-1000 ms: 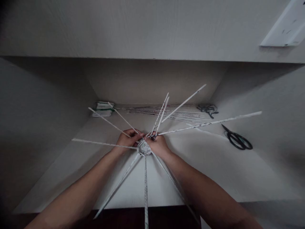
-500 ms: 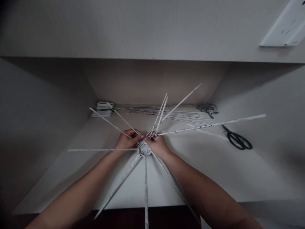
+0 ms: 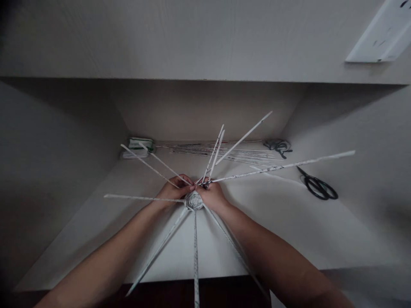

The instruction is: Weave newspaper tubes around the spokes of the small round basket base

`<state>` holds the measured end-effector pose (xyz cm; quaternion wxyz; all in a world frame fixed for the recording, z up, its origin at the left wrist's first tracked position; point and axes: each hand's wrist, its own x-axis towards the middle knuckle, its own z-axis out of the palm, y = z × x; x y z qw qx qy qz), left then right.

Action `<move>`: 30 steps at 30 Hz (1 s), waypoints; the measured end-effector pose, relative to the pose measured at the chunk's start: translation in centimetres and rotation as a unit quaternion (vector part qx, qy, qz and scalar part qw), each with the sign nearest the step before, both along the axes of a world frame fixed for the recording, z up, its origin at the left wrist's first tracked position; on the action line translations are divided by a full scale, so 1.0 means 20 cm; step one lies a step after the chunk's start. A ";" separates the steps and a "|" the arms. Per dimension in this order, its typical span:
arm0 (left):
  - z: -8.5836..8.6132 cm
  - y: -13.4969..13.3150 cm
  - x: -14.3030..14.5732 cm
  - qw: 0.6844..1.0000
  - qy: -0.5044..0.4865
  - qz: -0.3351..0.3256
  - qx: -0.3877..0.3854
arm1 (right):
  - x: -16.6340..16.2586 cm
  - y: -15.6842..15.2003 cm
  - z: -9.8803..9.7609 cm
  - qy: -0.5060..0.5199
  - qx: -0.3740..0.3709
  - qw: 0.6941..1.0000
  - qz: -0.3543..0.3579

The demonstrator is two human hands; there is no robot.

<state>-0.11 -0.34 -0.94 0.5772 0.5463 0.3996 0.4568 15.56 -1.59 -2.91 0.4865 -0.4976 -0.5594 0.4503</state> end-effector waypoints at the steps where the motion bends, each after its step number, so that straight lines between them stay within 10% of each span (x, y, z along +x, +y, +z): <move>1: 0.00 -0.01 0.01 1.000 -0.017 0.003 -0.012 | 0.00 0.00 0.01 0.008 -0.001 1.000 0.005; 22: 0.02 0.00 0.00 0.991 -0.028 0.086 -0.095 | -0.02 -0.02 0.09 0.177 -0.044 0.981 -0.061; 30: 0.00 0.02 -0.01 0.990 -0.003 0.104 -0.091 | -0.01 -0.02 0.06 0.064 -0.015 0.997 -0.029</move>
